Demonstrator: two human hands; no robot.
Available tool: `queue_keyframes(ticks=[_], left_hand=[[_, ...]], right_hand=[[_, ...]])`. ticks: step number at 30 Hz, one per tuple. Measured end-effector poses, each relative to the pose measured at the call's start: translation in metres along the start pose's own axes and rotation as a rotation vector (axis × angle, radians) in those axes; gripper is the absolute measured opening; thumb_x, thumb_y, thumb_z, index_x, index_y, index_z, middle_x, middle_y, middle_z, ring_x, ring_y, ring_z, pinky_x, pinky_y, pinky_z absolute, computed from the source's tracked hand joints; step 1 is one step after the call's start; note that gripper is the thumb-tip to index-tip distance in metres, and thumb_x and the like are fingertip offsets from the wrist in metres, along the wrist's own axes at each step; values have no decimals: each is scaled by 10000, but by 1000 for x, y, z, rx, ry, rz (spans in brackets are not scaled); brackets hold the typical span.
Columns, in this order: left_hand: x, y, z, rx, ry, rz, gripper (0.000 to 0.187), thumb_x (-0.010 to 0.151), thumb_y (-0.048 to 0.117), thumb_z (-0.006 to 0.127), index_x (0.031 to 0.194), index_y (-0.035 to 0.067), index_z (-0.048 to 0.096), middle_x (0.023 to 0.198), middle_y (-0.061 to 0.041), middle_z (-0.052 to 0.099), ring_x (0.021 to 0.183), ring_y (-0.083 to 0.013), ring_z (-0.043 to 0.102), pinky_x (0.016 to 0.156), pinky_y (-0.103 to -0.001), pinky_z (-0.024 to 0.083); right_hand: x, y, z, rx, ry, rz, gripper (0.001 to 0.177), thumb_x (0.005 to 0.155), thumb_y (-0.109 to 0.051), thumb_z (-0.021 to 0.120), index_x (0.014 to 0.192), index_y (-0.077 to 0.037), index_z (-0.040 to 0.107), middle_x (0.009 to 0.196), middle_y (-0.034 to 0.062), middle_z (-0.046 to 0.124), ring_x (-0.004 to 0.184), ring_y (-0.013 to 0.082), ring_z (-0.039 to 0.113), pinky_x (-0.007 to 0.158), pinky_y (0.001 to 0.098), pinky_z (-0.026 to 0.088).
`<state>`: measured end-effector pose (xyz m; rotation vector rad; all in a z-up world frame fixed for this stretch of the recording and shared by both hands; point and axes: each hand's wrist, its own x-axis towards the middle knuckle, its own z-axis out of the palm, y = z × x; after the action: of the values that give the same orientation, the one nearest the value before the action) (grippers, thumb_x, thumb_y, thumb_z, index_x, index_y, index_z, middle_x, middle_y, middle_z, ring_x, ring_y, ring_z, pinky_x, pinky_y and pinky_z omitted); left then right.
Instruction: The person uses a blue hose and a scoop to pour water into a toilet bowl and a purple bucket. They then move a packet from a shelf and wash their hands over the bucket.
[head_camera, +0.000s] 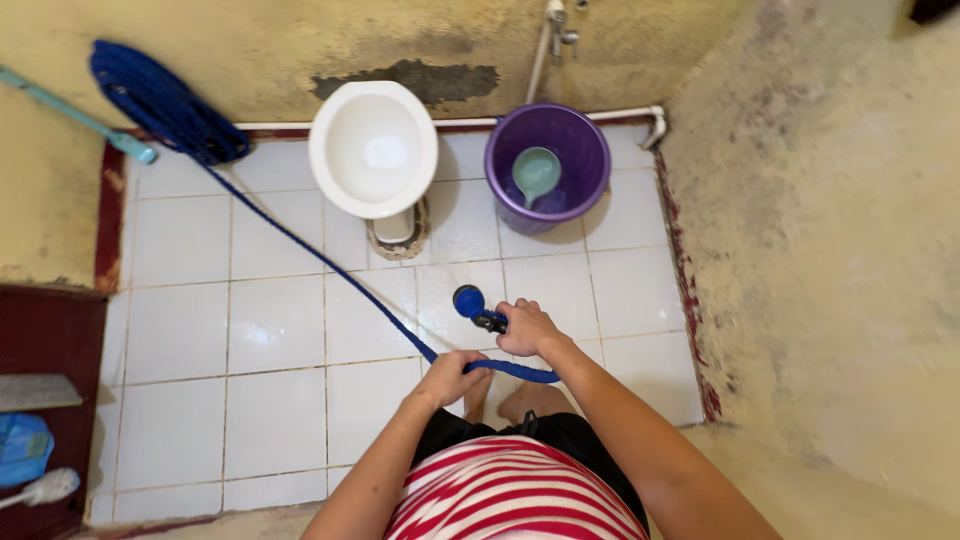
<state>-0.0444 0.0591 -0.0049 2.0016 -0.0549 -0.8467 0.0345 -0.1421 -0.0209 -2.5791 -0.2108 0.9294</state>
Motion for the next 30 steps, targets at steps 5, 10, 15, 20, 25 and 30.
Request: queue_keyframes(ticks=[5, 10, 15, 20, 25, 30], left_hand=[[0, 7, -1, -89, 31, -17, 275, 897, 228, 721, 1146, 120, 766, 921, -124, 776, 835, -231, 732, 819, -341, 560], [7, 20, -5, -147, 117, -73, 290, 896, 222, 727, 1167, 126, 765, 902, -124, 769, 798, -223, 727, 805, -331, 570], [18, 50, -19, -212, 193, -104, 291, 898, 215, 728, 1174, 130, 764, 901, -134, 767, 804, -233, 721, 814, -332, 561], [37, 65, -21, -239, 278, -149, 306, 899, 181, 711, 1198, 135, 756, 970, -161, 765, 871, -258, 737, 849, -340, 559], [54, 61, -16, -361, 395, -106, 329, 889, 163, 709, 1212, 103, 733, 1098, -136, 767, 1003, -243, 748, 912, -322, 554], [58, 69, -21, -351, 400, -187, 325, 891, 175, 699, 1207, 109, 740, 1048, -144, 775, 969, -250, 753, 900, -325, 559]], right_hand=[[20, -35, -19, -194, -1, -42, 571, 741, -270, 716, 1300, -199, 623, 1258, 139, 592, 1224, 339, 522, 1030, 458, 451], [51, -32, -30, -228, -64, -102, 567, 739, -238, 722, 1296, -201, 619, 1235, 131, 606, 1216, 343, 528, 1025, 453, 459], [87, -34, -54, -288, -72, -180, 541, 745, -215, 713, 1278, -183, 626, 1217, 133, 620, 1212, 337, 539, 1026, 444, 462], [122, -49, -83, -268, 90, -232, 490, 779, -221, 703, 1259, -148, 637, 1199, 164, 626, 1197, 363, 540, 1003, 468, 467], [151, -63, -110, -237, 103, -357, 505, 755, -202, 703, 1254, -147, 646, 1157, 172, 636, 1155, 372, 552, 980, 472, 474], [158, -70, -113, -190, 105, -454, 497, 757, -185, 692, 1249, -134, 652, 1136, 184, 643, 1116, 385, 558, 987, 463, 481]])
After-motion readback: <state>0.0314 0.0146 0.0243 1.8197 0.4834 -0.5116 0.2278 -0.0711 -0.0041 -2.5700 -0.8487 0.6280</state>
